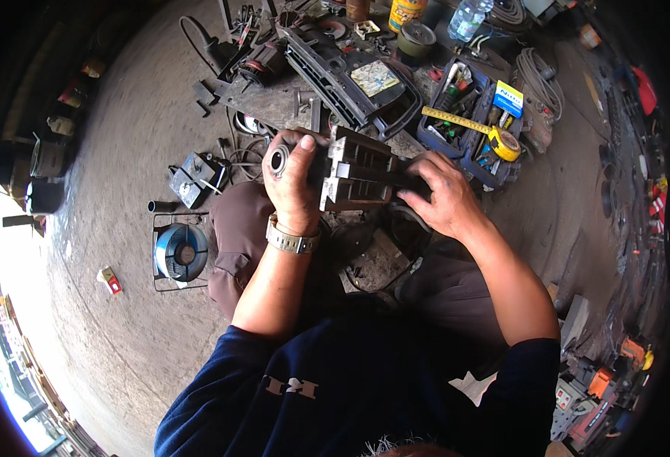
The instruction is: The person sits on the floor of a workshop and assembles mechanical parts, including a cylindrical component and a metal housing. They use a tape measure to check dimensions and handle various tools and parts scattered around them.
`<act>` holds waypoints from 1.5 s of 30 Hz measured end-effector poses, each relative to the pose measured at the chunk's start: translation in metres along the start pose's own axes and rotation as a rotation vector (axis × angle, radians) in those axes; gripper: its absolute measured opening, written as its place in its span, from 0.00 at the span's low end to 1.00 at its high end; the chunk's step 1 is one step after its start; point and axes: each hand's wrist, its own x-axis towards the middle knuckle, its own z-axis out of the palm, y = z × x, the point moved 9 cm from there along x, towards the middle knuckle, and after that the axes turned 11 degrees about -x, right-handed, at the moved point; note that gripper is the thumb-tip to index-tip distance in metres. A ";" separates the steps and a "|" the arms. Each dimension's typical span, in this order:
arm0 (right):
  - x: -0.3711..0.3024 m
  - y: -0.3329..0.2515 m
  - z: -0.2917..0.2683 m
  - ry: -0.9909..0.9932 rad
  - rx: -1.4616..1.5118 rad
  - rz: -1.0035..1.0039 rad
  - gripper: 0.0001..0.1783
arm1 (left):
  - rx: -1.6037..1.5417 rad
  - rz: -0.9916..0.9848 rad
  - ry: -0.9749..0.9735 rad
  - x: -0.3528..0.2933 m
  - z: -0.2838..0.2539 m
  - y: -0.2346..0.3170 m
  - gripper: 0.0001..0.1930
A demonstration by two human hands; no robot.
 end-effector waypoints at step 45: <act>-0.046 0.049 -0.054 0.151 0.574 0.203 0.56 | 0.434 0.343 -0.562 -0.018 0.163 -0.036 0.32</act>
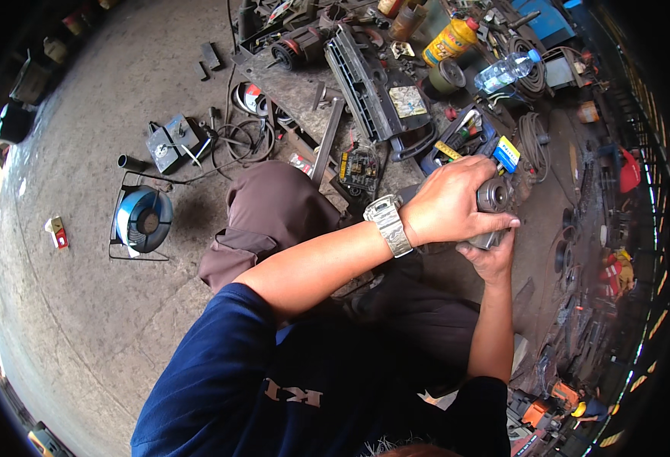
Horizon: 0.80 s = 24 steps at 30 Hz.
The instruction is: The person sits on the floor of a workshop and assembles mechanical parts, including a cylindrical component and a metal housing. They use a tape measure to check dimensions and handle various tools and parts scattered around them.
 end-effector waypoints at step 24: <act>0.003 0.009 -0.002 -0.069 -0.048 0.107 0.61 | 0.013 0.045 -0.011 -0.001 0.001 0.004 0.28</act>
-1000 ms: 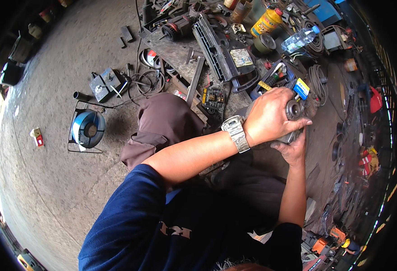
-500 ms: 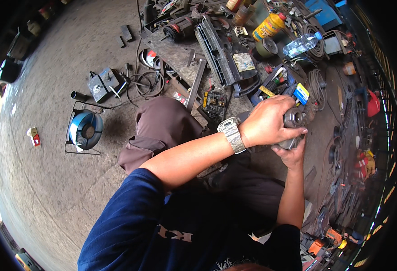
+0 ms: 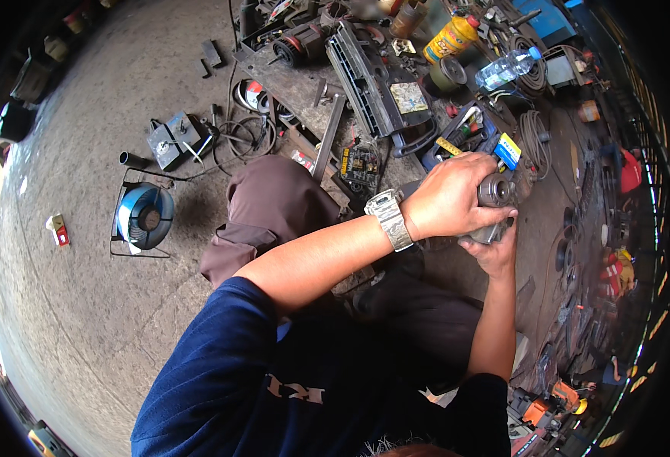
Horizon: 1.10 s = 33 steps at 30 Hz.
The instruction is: The person sits on the floor of a workshop and assembles mechanical parts, including a cylindrical component and a metal housing. They use a tape measure to check dimensions and handle various tools and parts scattered around them.
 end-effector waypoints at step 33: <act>0.006 -0.009 -0.002 0.044 -0.035 -0.039 0.64 | -0.136 -0.178 -0.262 0.003 0.005 -0.015 0.27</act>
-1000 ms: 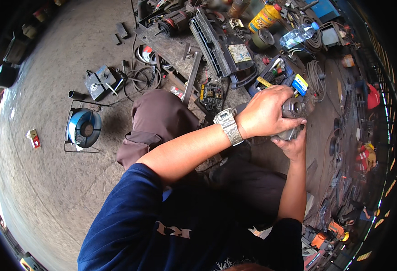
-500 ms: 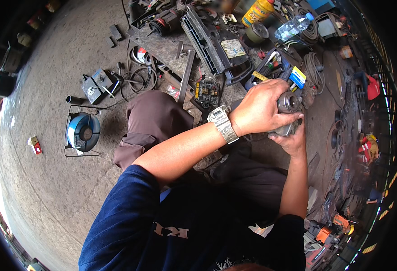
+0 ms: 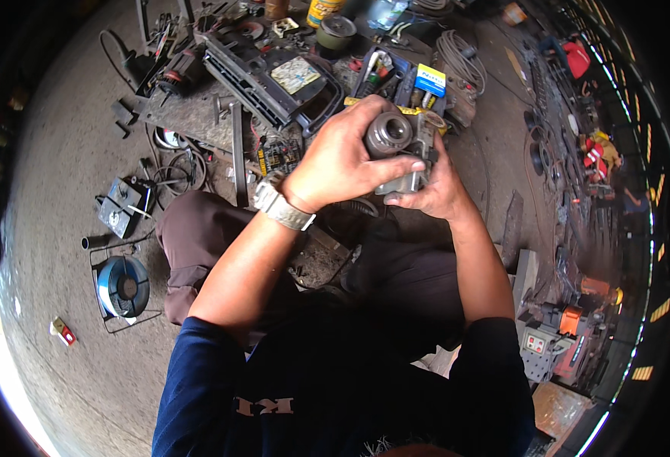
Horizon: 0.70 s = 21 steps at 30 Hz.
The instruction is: The person sits on the floor of a workshop and assembles mechanical parts, including a cylindrical component and a metal housing. They use a tape measure to check dimensions and handle various tools and parts scattered around them.
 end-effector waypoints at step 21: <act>0.001 -0.013 -0.005 -0.034 -0.206 -0.007 0.70 | -0.020 -0.261 -0.112 -0.013 0.000 -0.021 0.37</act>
